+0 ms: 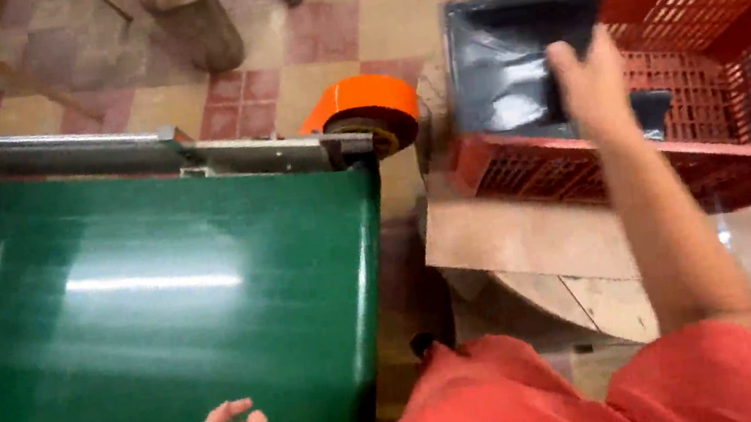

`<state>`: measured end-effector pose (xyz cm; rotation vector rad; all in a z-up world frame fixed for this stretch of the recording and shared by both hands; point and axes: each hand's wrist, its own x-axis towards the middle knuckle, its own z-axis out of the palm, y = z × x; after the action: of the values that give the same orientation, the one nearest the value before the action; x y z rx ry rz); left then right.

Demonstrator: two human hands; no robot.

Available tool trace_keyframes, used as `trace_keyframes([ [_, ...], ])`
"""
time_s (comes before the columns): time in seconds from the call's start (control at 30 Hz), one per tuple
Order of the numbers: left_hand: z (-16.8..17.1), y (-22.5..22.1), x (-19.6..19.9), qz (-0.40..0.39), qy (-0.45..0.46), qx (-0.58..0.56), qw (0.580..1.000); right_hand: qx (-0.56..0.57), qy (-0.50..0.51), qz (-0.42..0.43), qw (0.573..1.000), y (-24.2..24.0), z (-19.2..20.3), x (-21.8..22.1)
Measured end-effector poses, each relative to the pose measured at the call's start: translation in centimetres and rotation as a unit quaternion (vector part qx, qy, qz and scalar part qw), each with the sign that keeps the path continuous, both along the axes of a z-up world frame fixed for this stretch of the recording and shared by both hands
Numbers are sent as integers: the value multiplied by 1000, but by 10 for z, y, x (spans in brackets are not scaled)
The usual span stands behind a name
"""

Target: Folding plastic bags coming off a conveyor belt and placing them into a collection bin.

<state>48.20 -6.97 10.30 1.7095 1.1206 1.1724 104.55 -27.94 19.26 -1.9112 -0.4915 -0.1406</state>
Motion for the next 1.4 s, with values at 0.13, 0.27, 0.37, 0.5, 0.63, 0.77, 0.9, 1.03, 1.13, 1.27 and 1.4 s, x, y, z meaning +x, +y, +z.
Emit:
trace_keyframes([
  [0.13, -6, -3, 7, -10, -49, -42, 998, 62, 111, -28, 992, -26, -23, 38],
  [0.27, 17, -10, 22, -43, 21, -89, 995, -36, 195, -36, 980, -30, -94, 86],
  [0.37, 7, -6, 21, -91, 52, -103, 989, 0, 225, 3, 974, -34, -137, 101],
  [0.5, -24, 0, 13, -144, 44, -123, 981, -56, 345, 31, 936, -30, -168, 121],
  [0.63, 0, -11, 17, -129, 56, -190, 972, -34, 411, 62, 909, -32, -131, 104],
  [0.77, -8, -14, 10, -136, 109, -235, 956, -438, -8, -21, 899, -20, -73, 61],
  [0.9, -12, -19, 12, -161, 127, -233, 951, -398, -209, 262, 854, 10, -85, 76],
  [1.03, -11, -22, 16, -137, 136, -259, 946, -549, -120, 279, 778, 27, -159, 115],
  [1.13, -25, -26, 5, -122, 169, -277, 938, -596, -158, 277, 737, 37, -159, 107],
  [1.27, -50, -35, -16, -86, 89, -272, 954, -632, -110, 275, 716, 43, -163, 135],
  [1.4, -216, 6, -87, -263, -270, -341, 861, -434, -215, 176, 857, 45, -85, 69],
])
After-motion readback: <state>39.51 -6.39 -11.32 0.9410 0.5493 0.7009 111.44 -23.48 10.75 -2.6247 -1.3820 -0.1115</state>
